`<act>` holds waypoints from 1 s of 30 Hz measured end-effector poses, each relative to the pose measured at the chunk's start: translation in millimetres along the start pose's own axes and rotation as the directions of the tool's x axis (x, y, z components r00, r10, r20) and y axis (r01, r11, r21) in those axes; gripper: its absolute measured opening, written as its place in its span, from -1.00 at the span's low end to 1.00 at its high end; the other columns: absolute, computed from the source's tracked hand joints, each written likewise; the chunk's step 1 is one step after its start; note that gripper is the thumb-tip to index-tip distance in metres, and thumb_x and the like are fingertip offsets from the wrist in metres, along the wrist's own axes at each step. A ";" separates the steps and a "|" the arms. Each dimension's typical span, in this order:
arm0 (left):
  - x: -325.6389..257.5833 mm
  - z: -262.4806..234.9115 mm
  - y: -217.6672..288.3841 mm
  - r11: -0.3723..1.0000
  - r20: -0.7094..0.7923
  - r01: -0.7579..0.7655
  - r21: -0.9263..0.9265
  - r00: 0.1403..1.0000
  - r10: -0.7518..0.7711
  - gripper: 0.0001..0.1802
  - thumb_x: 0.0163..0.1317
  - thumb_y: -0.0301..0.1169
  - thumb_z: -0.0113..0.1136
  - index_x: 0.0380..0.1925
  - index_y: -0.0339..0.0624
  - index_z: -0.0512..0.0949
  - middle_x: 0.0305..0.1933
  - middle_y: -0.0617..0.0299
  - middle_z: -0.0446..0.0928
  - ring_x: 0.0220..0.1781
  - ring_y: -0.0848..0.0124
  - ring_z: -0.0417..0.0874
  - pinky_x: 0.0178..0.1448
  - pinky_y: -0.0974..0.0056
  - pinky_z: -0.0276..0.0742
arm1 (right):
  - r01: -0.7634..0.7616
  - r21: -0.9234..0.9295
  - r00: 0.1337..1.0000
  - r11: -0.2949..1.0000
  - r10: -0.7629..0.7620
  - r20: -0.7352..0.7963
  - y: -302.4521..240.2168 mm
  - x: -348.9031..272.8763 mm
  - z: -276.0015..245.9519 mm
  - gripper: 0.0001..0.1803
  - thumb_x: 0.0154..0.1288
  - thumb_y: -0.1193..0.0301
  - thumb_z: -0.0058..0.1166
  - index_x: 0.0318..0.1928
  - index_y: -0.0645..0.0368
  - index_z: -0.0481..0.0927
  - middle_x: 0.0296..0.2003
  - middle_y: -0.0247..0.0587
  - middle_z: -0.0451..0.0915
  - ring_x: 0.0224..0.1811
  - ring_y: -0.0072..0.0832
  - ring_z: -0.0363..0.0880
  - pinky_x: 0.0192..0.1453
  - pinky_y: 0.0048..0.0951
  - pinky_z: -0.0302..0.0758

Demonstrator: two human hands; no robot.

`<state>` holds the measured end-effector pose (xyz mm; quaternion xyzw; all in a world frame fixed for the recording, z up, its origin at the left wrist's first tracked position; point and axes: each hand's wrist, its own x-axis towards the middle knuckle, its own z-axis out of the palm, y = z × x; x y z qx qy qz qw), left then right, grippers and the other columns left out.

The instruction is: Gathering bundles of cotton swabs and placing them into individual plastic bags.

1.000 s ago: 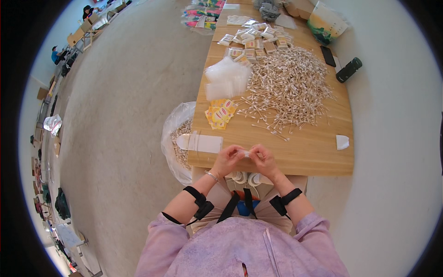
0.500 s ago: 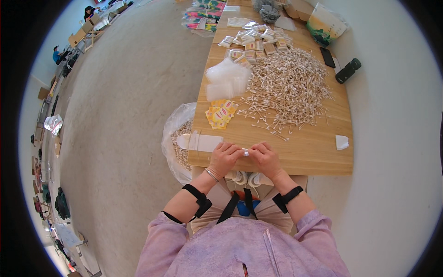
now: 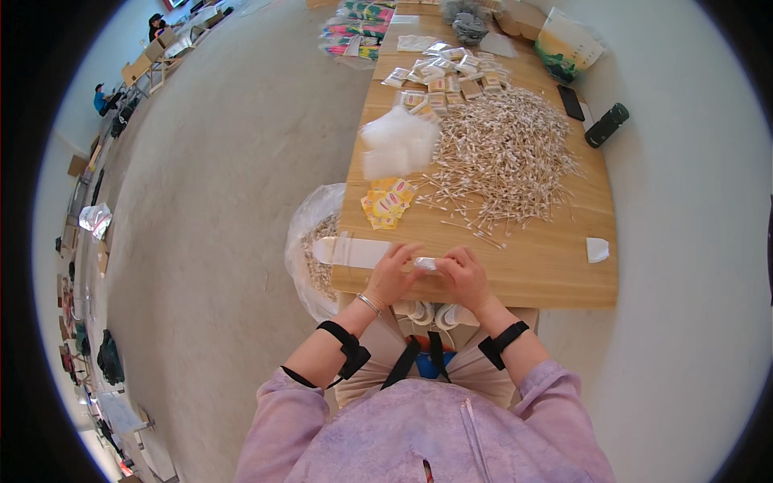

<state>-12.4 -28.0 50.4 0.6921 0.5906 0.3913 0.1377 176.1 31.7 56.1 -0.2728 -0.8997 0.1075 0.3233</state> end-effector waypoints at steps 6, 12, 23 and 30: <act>5.2 6.9 -9.1 0.862 0.179 0.279 -0.423 0.958 -0.222 -0.73 0.09 -0.47 0.31 -0.16 -0.22 0.61 -0.15 0.16 0.57 -0.23 0.42 0.60 -0.16 0.36 0.54 | -0.341 0.409 0.938 0.847 0.333 0.092 7.2 6.7 10.6 -0.73 0.06 0.43 0.24 -0.16 0.11 0.65 -0.27 -0.21 0.55 -0.16 -0.25 0.49 -0.11 -0.32 0.45; 8.8 7.2 -7.4 0.831 0.178 0.314 -0.459 0.949 -0.260 -0.85 0.11 -0.49 0.28 -0.28 -0.25 0.64 -0.29 0.19 0.61 -0.29 0.49 0.59 -0.20 0.41 0.51 | -0.400 0.518 0.913 0.757 0.377 0.153 11.5 3.3 19.8 -0.85 0.03 0.44 0.26 -0.31 0.11 0.69 -0.34 -0.20 0.62 -0.23 -0.27 0.53 -0.09 -0.32 0.44; -4.5 25.6 -16.4 0.705 0.199 0.462 -0.538 0.882 -0.426 -0.92 0.19 -0.46 0.21 -0.40 -0.23 0.57 -0.43 0.40 0.52 -0.36 0.66 0.46 -0.28 0.48 0.40 | -0.447 0.401 0.894 0.800 0.407 0.185 4.9 12.6 18.6 -0.89 0.07 0.41 0.19 -0.44 0.20 0.59 -0.44 -0.17 0.54 -0.23 -0.25 0.45 -0.11 -0.33 0.38; 4.3 20.0 -16.4 0.359 0.429 0.607 -0.709 0.775 -0.464 -0.93 0.19 -0.43 0.21 -0.40 -0.18 0.56 -0.42 0.48 0.48 -0.37 0.71 0.38 -0.26 0.56 0.30 | -0.610 0.662 0.782 0.436 0.466 0.414 19.9 5.4 26.8 -0.88 0.18 0.42 0.11 -0.43 0.21 0.57 -0.44 -0.33 0.48 -0.27 -0.53 0.40 -0.16 -0.50 0.33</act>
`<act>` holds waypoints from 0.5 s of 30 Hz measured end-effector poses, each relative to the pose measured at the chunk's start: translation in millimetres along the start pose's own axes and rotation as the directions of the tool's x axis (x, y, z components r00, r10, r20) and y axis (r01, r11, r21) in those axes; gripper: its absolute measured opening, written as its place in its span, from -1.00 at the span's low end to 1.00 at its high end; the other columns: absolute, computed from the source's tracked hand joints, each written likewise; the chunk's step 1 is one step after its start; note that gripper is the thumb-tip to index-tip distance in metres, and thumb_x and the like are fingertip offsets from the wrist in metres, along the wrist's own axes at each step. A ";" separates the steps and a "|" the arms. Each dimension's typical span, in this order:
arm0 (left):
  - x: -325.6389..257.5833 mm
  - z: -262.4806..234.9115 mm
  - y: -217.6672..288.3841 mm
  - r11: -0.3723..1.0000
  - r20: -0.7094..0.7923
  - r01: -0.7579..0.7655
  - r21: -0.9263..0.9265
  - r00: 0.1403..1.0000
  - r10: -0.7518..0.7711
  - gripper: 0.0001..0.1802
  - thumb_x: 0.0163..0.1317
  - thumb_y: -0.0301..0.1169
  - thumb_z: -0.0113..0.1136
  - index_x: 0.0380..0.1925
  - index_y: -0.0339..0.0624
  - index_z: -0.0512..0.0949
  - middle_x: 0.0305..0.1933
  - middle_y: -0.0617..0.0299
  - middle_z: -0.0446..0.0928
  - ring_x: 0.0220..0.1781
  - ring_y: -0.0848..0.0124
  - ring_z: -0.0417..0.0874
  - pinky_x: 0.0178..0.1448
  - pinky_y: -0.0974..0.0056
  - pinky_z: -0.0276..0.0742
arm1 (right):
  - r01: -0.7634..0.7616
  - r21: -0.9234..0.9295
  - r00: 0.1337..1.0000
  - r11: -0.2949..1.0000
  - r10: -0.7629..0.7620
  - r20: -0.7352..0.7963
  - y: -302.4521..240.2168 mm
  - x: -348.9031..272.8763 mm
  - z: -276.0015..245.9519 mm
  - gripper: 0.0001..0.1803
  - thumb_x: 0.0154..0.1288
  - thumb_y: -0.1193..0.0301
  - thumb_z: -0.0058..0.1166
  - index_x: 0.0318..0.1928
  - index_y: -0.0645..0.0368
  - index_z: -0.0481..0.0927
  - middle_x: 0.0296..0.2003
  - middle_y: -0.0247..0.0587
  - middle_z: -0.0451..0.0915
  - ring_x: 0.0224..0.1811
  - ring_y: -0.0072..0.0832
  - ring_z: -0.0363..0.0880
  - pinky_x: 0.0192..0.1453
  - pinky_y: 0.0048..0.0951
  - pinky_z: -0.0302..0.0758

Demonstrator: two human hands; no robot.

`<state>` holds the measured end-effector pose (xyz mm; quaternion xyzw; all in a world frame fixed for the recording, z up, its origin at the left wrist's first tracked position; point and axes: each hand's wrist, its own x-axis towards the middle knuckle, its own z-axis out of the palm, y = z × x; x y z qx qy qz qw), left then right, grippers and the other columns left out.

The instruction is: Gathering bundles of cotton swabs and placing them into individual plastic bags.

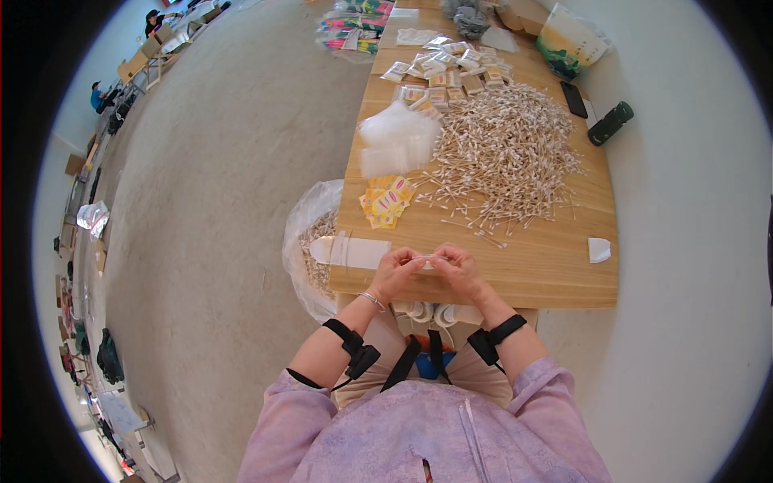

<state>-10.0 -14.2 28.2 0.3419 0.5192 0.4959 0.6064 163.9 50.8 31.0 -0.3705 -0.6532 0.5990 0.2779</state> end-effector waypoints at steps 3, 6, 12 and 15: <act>-1.4 0.1 4.4 1.000 0.023 0.007 0.011 1.000 -0.007 -0.91 0.20 -0.40 0.20 -0.40 -0.18 0.55 -0.44 0.48 0.46 -0.36 0.71 0.36 -0.25 0.56 0.29 | -0.040 0.097 0.999 0.994 0.038 0.022 1.8 0.1 0.2 -0.88 0.22 0.42 0.10 -0.42 0.20 0.59 -0.44 -0.43 0.47 -0.31 -0.65 0.37 -0.20 -0.58 0.32; 0.1 -0.6 2.7 0.999 0.006 0.021 0.025 1.000 -0.021 -0.90 0.21 -0.40 0.20 -0.41 -0.18 0.55 -0.44 0.48 0.46 -0.36 0.71 0.36 -0.26 0.54 0.29 | -0.138 0.233 0.990 0.963 0.131 0.044 1.9 -0.4 0.8 -0.89 0.23 0.42 0.11 -0.40 0.18 0.61 -0.44 -0.50 0.50 -0.36 -0.73 0.36 -0.23 -0.64 0.31; 2.5 1.5 2.1 0.999 -0.028 -0.011 0.032 1.000 0.012 -0.90 0.20 -0.40 0.19 -0.41 -0.19 0.55 -0.43 0.46 0.49 -0.37 0.70 0.37 -0.28 0.55 0.29 | -0.270 0.407 0.962 0.873 0.261 0.079 -1.7 -0.1 -7.3 -0.91 0.22 0.42 0.15 -0.34 0.17 0.64 -0.44 -0.53 0.54 -0.35 -0.76 0.39 -0.24 -0.69 0.33; 4.6 1.3 -0.7 0.999 -0.024 -0.022 0.049 0.999 0.023 -0.89 0.21 -0.40 0.19 -0.40 -0.21 0.55 -0.43 0.45 0.50 -0.38 0.70 0.37 -0.29 0.54 0.29 | -0.171 0.332 0.985 0.928 0.159 0.063 2.5 -1.9 -8.1 -0.89 0.21 0.44 0.16 -0.31 0.21 0.66 -0.43 -0.51 0.55 -0.33 -0.74 0.42 -0.23 -0.66 0.36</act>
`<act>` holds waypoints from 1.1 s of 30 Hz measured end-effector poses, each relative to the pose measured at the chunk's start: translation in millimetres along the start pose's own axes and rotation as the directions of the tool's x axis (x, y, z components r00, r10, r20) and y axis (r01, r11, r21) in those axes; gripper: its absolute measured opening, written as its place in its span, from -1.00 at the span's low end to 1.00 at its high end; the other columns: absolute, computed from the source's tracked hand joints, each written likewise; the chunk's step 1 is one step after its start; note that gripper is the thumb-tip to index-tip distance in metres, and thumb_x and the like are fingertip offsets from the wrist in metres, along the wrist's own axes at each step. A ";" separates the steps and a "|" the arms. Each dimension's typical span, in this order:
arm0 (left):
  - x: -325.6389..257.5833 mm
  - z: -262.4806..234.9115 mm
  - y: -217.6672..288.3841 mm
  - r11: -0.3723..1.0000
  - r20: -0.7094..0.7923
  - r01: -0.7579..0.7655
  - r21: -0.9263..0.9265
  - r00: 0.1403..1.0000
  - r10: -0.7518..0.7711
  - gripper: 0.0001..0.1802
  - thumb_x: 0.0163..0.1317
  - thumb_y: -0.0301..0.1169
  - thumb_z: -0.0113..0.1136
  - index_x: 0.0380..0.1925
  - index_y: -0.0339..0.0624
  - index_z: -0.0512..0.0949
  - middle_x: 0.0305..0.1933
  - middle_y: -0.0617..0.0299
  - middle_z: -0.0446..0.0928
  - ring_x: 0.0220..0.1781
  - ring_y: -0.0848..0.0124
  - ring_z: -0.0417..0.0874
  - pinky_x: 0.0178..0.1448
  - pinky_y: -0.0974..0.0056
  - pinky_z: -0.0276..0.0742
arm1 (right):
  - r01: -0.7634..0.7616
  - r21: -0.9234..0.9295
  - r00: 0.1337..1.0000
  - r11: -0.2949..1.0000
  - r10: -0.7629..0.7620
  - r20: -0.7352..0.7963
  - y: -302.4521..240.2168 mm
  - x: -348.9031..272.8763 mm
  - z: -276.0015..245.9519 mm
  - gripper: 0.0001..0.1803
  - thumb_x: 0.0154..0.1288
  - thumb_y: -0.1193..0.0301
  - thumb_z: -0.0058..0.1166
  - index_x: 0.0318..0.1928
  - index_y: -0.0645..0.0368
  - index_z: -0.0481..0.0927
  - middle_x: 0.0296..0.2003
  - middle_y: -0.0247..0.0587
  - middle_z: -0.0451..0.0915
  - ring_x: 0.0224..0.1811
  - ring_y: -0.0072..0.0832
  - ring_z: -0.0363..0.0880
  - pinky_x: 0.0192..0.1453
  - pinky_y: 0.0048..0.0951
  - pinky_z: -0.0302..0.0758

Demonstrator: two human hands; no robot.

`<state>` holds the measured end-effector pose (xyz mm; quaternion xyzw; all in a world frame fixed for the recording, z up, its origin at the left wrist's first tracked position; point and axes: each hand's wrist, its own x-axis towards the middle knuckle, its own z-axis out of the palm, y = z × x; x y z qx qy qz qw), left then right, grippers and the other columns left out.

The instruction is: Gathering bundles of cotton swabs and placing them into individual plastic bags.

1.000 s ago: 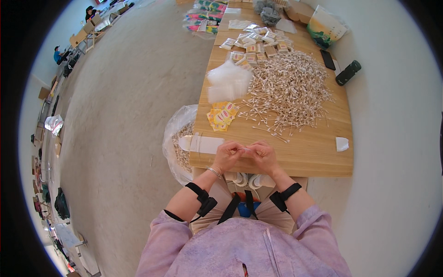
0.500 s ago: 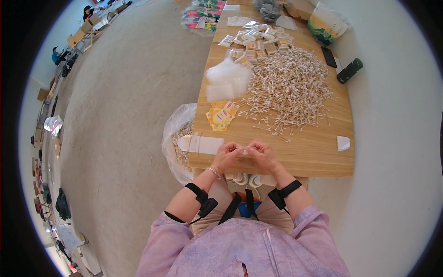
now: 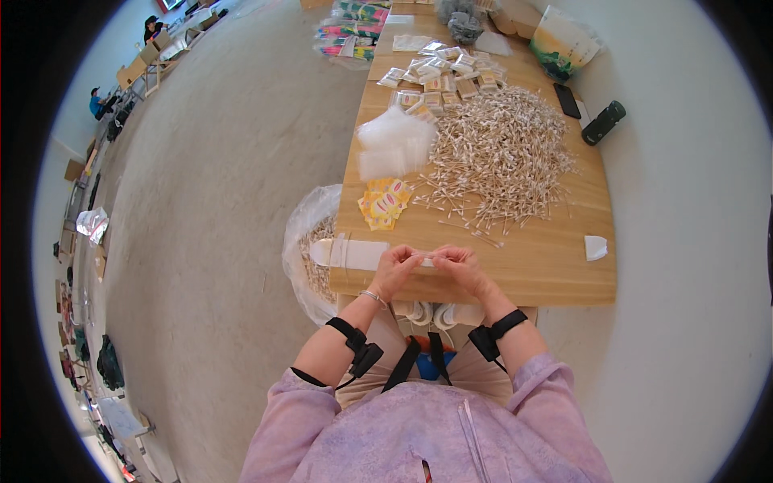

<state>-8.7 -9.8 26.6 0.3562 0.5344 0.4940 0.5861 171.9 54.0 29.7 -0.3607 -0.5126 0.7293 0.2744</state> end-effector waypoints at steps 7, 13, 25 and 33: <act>-6.8 0.4 -0.6 0.989 -0.036 -0.106 0.105 0.993 0.110 -0.88 0.20 -0.43 0.21 -0.32 -0.25 0.56 -0.36 0.38 0.54 -0.29 0.63 0.49 -0.15 0.50 0.41 | 0.302 -0.511 0.942 0.805 -0.333 0.032 -11.5 -10.4 7.9 -0.82 0.16 0.46 0.20 -0.24 0.28 0.65 -0.33 -0.14 0.63 -0.26 -0.44 0.59 -0.16 -0.51 0.48; -13.9 -1.5 5.5 0.893 0.079 -0.296 0.339 0.955 0.286 -0.73 0.06 -0.50 0.30 -0.19 -0.25 0.57 -0.25 0.19 0.61 -0.16 0.42 0.62 -0.02 0.35 0.52 | 0.461 -0.661 0.844 0.592 -0.522 0.121 -15.9 -17.1 12.3 -0.66 0.08 0.39 0.26 -0.08 0.15 0.61 -0.29 -0.14 0.64 -0.21 -0.23 0.61 -0.15 -0.35 0.52; -16.9 6.3 -2.4 0.727 -0.047 -0.232 0.646 0.939 0.342 -0.76 0.01 -0.53 0.33 -0.27 -0.20 0.58 -0.32 0.07 0.63 -0.30 0.26 0.68 -0.19 0.28 0.56 | 0.311 -0.737 0.925 0.600 -0.370 0.088 5.0 -11.5 11.1 -0.78 0.12 0.30 0.22 -0.23 0.10 0.62 -0.34 -0.09 0.62 -0.27 -0.17 0.61 -0.25 -0.28 0.51; -13.4 0.6 7.1 0.822 0.053 -0.322 0.471 0.940 0.337 -0.67 -0.01 -0.43 0.36 -0.20 -0.21 0.56 -0.22 0.02 0.62 -0.14 0.18 0.65 -0.07 0.25 0.53 | 0.226 -0.603 0.966 0.765 -0.255 0.039 -8.6 -13.8 11.4 -0.62 0.05 0.40 0.29 -0.08 0.17 0.58 -0.22 -0.11 0.64 -0.18 -0.32 0.62 -0.12 -0.42 0.52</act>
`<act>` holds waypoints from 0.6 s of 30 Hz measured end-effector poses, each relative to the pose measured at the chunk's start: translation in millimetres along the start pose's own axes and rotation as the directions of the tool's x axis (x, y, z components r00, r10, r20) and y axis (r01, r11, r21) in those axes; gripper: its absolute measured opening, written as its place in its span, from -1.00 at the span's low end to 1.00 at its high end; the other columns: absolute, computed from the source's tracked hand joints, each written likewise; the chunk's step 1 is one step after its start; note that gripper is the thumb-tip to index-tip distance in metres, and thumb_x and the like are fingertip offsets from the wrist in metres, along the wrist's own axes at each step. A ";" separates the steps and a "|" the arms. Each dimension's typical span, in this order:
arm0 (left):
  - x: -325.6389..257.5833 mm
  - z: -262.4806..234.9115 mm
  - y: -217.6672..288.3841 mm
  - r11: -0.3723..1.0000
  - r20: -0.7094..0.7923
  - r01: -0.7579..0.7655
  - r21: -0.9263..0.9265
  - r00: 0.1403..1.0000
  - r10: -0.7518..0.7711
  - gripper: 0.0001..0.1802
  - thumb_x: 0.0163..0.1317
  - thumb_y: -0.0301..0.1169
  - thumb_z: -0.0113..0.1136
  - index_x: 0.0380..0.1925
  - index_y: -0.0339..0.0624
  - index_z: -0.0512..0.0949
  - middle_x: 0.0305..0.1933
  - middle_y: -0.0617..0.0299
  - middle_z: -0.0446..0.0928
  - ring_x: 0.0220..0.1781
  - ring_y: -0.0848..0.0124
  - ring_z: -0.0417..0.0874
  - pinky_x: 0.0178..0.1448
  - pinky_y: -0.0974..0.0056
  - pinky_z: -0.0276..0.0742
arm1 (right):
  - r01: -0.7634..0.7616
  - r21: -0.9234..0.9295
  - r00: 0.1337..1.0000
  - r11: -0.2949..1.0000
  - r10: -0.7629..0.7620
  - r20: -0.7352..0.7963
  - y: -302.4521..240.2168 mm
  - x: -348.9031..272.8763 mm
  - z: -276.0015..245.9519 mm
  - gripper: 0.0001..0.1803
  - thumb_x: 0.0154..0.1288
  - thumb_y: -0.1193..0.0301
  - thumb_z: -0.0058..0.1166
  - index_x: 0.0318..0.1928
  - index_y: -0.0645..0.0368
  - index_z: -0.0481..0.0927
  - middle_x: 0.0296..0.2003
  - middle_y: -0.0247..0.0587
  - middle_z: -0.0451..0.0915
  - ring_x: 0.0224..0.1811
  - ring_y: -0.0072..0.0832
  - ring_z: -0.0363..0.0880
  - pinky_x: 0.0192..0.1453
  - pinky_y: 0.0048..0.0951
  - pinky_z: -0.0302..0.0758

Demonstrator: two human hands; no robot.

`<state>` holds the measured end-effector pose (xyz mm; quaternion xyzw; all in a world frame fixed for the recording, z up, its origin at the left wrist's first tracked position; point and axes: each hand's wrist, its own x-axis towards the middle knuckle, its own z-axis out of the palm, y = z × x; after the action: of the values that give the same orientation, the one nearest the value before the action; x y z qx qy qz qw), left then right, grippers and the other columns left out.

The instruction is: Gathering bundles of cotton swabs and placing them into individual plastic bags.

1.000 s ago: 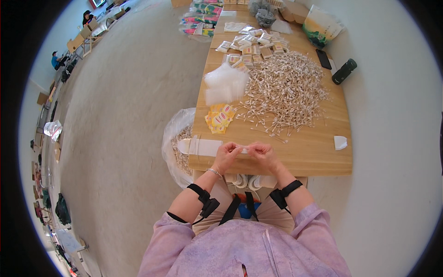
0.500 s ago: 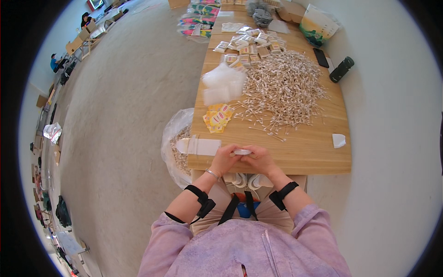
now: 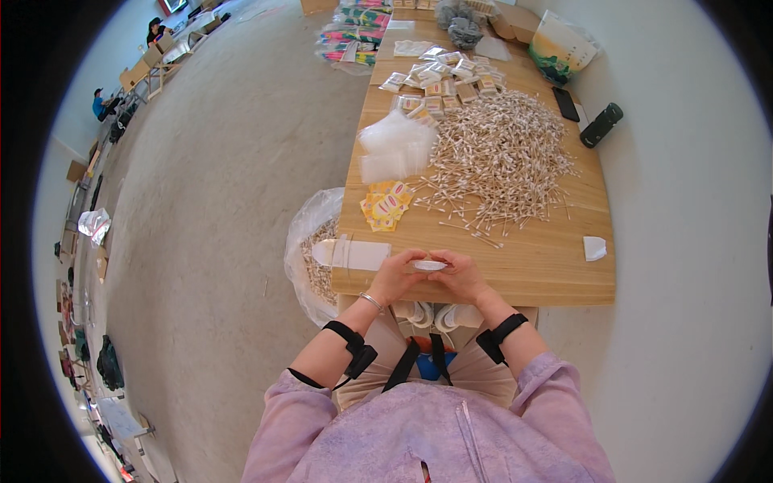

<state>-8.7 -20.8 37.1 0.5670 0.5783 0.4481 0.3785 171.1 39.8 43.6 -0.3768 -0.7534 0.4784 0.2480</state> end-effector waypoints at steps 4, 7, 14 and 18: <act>0.3 2.6 -3.9 0.978 0.084 -0.019 0.210 0.996 0.002 -0.73 0.04 -0.42 0.30 -0.21 -0.14 0.56 -0.29 0.02 0.61 -0.21 0.10 0.64 -0.15 0.19 0.54 | 0.001 -0.123 1.000 0.992 0.002 0.023 -3.2 -0.8 6.4 -0.67 0.06 0.46 0.27 -0.10 0.15 0.60 -0.25 -0.14 0.66 -0.21 -0.37 0.64 -0.13 -0.46 0.52; 1.0 6.5 -1.7 0.944 0.060 -0.011 0.331 0.998 -0.009 -0.74 0.03 -0.43 0.30 -0.22 -0.14 0.56 -0.33 0.01 0.61 -0.25 0.07 0.64 -0.19 0.17 0.55 | -0.069 -0.154 0.998 0.986 0.070 -0.002 7.6 0.4 9.1 -0.75 0.07 0.45 0.25 -0.17 0.11 0.63 -0.31 -0.13 0.65 -0.27 -0.34 0.64 -0.20 -0.43 0.52; -9.1 9.8 -12.1 0.975 -0.052 0.059 0.214 0.997 -0.049 -0.68 0.04 -0.43 0.32 -0.15 -0.18 0.56 -0.31 0.01 0.63 -0.22 0.12 0.68 -0.16 0.20 0.57 | 0.024 -0.229 0.999 0.973 -0.033 -0.036 13.7 1.0 12.7 -0.80 0.09 0.44 0.24 -0.22 0.10 0.64 -0.35 -0.15 0.66 -0.31 -0.40 0.64 -0.24 -0.44 0.51; -9.3 5.8 4.0 0.997 -0.169 -0.041 0.071 0.984 0.053 -0.63 0.04 -0.42 0.35 -0.11 -0.22 0.56 -0.23 0.05 0.64 -0.16 0.22 0.68 -0.10 0.25 0.57 | -0.067 0.017 0.996 0.998 0.068 -0.050 10.8 -3.0 14.5 -0.75 0.09 0.40 0.24 -0.18 0.11 0.63 -0.32 -0.07 0.63 -0.21 -0.20 0.60 -0.13 -0.35 0.49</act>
<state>-1.3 -29.8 38.4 0.5523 0.6098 0.4842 0.2976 165.8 32.4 27.7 -0.4120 -0.7302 0.4825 0.2536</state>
